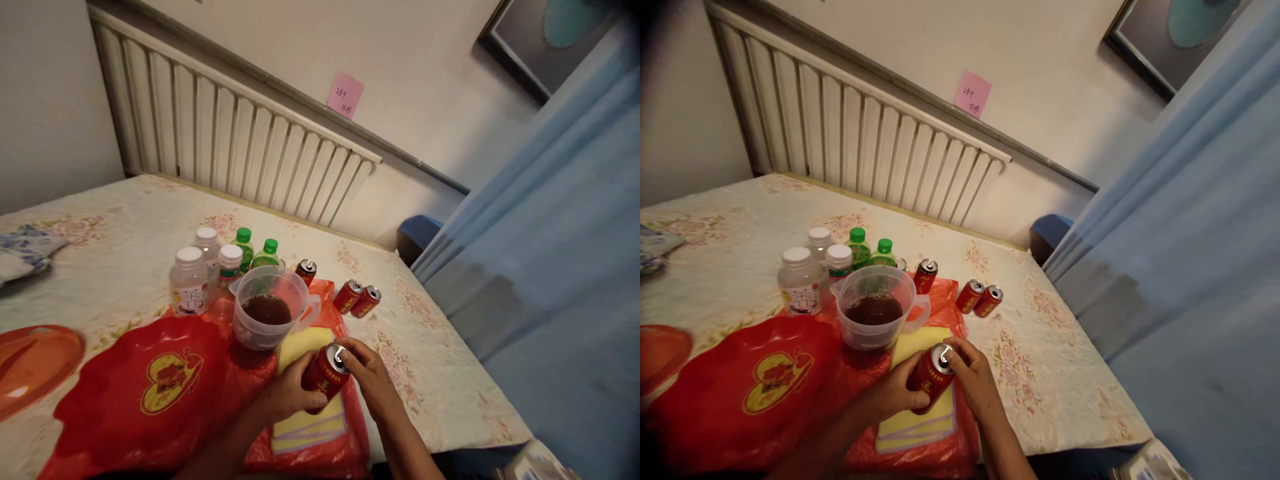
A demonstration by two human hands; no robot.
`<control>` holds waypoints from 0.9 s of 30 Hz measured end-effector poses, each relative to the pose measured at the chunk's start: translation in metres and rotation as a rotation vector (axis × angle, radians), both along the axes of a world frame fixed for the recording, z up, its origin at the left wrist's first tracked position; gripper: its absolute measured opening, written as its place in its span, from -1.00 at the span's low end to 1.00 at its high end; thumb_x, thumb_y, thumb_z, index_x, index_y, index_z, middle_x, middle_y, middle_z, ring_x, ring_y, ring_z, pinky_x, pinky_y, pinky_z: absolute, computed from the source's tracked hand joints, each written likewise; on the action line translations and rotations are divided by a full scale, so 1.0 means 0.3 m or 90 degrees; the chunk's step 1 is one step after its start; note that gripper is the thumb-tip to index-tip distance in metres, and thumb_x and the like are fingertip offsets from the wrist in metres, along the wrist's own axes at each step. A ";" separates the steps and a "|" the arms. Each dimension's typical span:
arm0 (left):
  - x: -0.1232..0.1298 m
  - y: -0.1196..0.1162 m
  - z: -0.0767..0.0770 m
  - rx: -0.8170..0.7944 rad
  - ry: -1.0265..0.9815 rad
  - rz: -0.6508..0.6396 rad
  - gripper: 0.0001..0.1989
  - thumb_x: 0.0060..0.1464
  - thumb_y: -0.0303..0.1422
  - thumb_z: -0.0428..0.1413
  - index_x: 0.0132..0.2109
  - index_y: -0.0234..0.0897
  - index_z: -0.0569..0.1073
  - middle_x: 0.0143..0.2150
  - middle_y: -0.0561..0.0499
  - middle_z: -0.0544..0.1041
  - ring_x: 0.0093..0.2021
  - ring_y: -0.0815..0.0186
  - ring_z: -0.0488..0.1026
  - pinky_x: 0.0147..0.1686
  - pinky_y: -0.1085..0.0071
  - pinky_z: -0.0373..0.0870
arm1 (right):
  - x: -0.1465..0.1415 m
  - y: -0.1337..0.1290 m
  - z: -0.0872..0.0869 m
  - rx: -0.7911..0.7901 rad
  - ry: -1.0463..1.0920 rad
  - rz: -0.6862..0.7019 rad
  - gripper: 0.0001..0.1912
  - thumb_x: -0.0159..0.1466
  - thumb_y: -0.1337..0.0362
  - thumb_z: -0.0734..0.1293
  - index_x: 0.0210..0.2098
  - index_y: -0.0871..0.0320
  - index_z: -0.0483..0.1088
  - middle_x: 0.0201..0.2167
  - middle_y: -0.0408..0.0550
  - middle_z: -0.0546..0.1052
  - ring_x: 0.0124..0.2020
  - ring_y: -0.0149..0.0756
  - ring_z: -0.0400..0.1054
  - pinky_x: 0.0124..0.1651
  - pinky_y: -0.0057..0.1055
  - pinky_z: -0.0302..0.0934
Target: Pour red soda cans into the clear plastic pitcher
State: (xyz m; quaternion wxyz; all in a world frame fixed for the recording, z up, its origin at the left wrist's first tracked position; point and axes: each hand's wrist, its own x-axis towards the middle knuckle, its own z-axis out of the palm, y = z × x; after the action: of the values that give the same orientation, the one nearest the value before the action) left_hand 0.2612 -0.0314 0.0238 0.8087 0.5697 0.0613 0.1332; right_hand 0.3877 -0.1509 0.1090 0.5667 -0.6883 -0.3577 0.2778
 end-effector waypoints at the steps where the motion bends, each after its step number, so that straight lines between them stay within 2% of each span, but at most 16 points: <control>1: -0.001 0.001 -0.006 -0.001 -0.011 -0.010 -0.29 -0.25 -0.46 0.24 0.16 -0.24 0.34 -0.10 0.01 0.50 -0.05 0.13 0.39 -0.03 0.23 0.33 | -0.002 0.002 -0.001 0.002 0.000 -0.007 -0.64 0.18 0.03 0.44 -0.14 0.13 0.55 -0.17 -0.02 0.61 -0.12 -0.10 0.44 0.00 -0.23 0.27; 4: -0.001 0.005 -0.022 -0.025 -0.058 -0.054 -0.25 -0.17 -0.34 0.28 0.22 -0.25 0.29 0.04 -0.05 0.48 0.04 0.07 0.38 0.05 0.17 0.30 | -0.008 0.007 0.004 0.004 -0.004 -0.019 -0.65 0.18 0.02 0.43 -0.18 0.14 0.55 -0.21 -0.02 0.61 -0.15 -0.11 0.44 -0.03 -0.24 0.28; 8: 0.000 0.007 -0.030 -0.055 -0.090 -0.081 -0.21 -0.11 -0.25 0.31 0.27 -0.26 0.25 0.11 -0.11 0.46 0.10 0.01 0.37 0.09 0.13 0.28 | -0.010 0.002 0.010 -0.009 -0.019 -0.020 -0.63 0.21 -0.01 0.40 -0.18 0.15 0.55 -0.20 0.01 0.62 -0.14 -0.08 0.45 -0.01 -0.20 0.29; 12: -0.005 0.014 -0.009 -0.104 -0.100 -0.057 -0.22 -0.10 -0.25 0.32 0.26 -0.26 0.26 0.16 -0.14 0.44 0.13 -0.01 0.37 0.12 0.11 0.25 | -0.001 -0.013 -0.012 0.017 -0.025 0.023 -0.51 0.22 -0.03 0.39 0.02 0.13 0.48 0.03 0.06 0.57 0.08 -0.02 0.40 0.18 -0.11 0.21; 14: -0.009 0.019 0.006 -0.113 -0.106 -0.041 -0.24 -0.10 -0.24 0.32 0.24 -0.26 0.28 0.17 -0.15 0.44 0.15 -0.03 0.36 0.14 0.09 0.24 | 0.002 -0.017 -0.030 0.028 -0.025 0.051 -0.38 0.14 0.03 0.47 0.13 0.11 0.40 0.13 0.06 0.50 0.17 0.01 0.34 0.24 -0.09 0.17; 17: -0.012 0.025 0.011 -0.113 -0.120 -0.034 -0.29 -0.06 -0.22 0.31 0.22 -0.27 0.31 0.14 -0.15 0.46 0.16 -0.04 0.35 0.13 0.07 0.25 | 0.000 -0.013 -0.049 0.007 -0.024 0.060 -0.22 0.04 0.16 0.55 0.22 0.11 0.32 0.18 0.06 0.47 0.19 0.03 0.33 0.25 -0.06 0.17; 23: -0.012 0.027 -0.022 -0.088 -0.120 -0.051 -0.37 0.06 -0.19 0.26 0.23 -0.23 0.31 0.15 -0.12 0.46 0.19 0.00 0.33 0.14 0.09 0.26 | -0.013 -0.002 -0.051 -0.003 -0.003 0.050 -0.27 0.05 0.18 0.53 0.19 0.13 0.35 0.13 0.06 0.50 0.16 0.03 0.37 0.23 -0.04 0.22; 27: -0.012 0.027 -0.021 -0.070 -0.101 -0.054 -0.32 0.04 -0.18 0.27 0.27 -0.21 0.27 0.21 -0.12 0.42 0.24 0.00 0.28 0.19 0.09 0.22 | -0.015 -0.007 -0.051 -0.015 -0.011 0.027 -0.27 0.04 0.18 0.54 0.18 0.14 0.37 0.10 0.08 0.52 0.10 0.05 0.41 0.18 -0.02 0.26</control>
State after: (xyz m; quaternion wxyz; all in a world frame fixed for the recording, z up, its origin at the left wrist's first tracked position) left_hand 0.2576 -0.0233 0.0176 0.8460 0.5141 -0.0198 0.1402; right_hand 0.3833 -0.1530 0.0936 0.5493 -0.6895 -0.3739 0.2882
